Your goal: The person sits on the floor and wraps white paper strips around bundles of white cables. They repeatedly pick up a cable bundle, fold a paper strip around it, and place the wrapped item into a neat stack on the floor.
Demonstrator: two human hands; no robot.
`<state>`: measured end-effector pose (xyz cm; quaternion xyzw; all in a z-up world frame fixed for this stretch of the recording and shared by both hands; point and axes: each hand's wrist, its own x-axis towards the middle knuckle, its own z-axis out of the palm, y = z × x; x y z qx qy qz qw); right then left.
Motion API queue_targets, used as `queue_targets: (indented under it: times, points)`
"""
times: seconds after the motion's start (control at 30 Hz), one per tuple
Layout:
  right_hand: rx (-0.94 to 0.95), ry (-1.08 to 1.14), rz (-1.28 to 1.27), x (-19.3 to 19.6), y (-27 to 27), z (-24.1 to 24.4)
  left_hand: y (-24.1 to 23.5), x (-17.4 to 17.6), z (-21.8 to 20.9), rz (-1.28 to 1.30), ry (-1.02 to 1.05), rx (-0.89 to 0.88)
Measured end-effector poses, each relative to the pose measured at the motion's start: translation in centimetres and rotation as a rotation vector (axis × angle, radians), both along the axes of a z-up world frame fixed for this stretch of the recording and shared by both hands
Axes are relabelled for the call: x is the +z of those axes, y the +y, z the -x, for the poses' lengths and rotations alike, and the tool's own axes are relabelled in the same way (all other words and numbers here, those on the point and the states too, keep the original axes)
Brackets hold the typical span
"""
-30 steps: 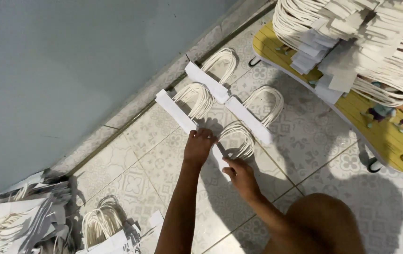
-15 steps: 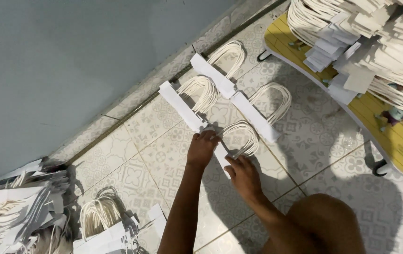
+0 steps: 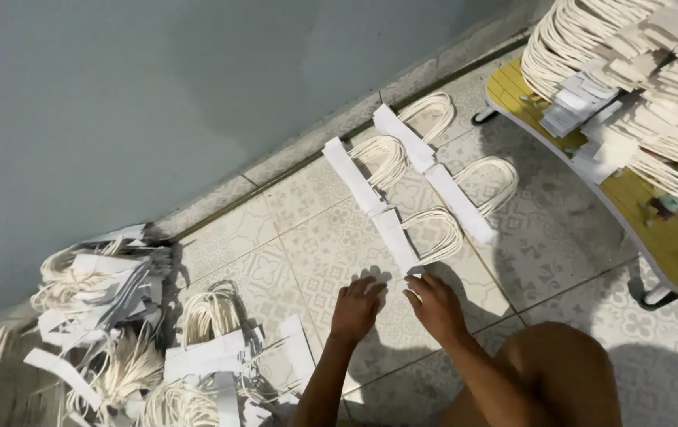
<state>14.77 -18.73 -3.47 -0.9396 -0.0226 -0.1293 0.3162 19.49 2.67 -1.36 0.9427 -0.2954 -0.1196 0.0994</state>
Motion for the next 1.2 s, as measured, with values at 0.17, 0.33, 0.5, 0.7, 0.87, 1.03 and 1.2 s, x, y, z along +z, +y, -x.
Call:
queue_targets:
  times: [0.17,0.33,0.5,0.7,0.87,1.03,1.2]
  points:
    - [0.081,0.084,-0.001,-1.5,0.2,2.3,4.8,-1.8,6.6,0.183,-0.064,0.167]
    - [0.170,0.014,0.012,-2.4,0.6,4.7,7.1,-0.8,11.8,0.181,0.051,0.386]
    - [0.180,0.384,0.065,-0.9,1.7,7.7,7.5,-2.5,15.8,0.226,0.141,0.607]
    - [0.379,0.173,0.104,-1.4,2.8,8.7,8.4,-2.4,18.0,0.312,-0.037,0.663]
    - [0.536,0.230,0.228,-0.5,5.1,6.0,9.2,-0.5,17.8,0.224,0.068,0.930]
    - [0.805,0.197,0.238,2.2,11.4,1.9,10.7,-0.1,17.7,0.228,0.082,1.095]
    - [1.146,0.018,0.405,4.0,19.0,-1.0,10.4,1.0,17.2,0.214,0.211,1.177]
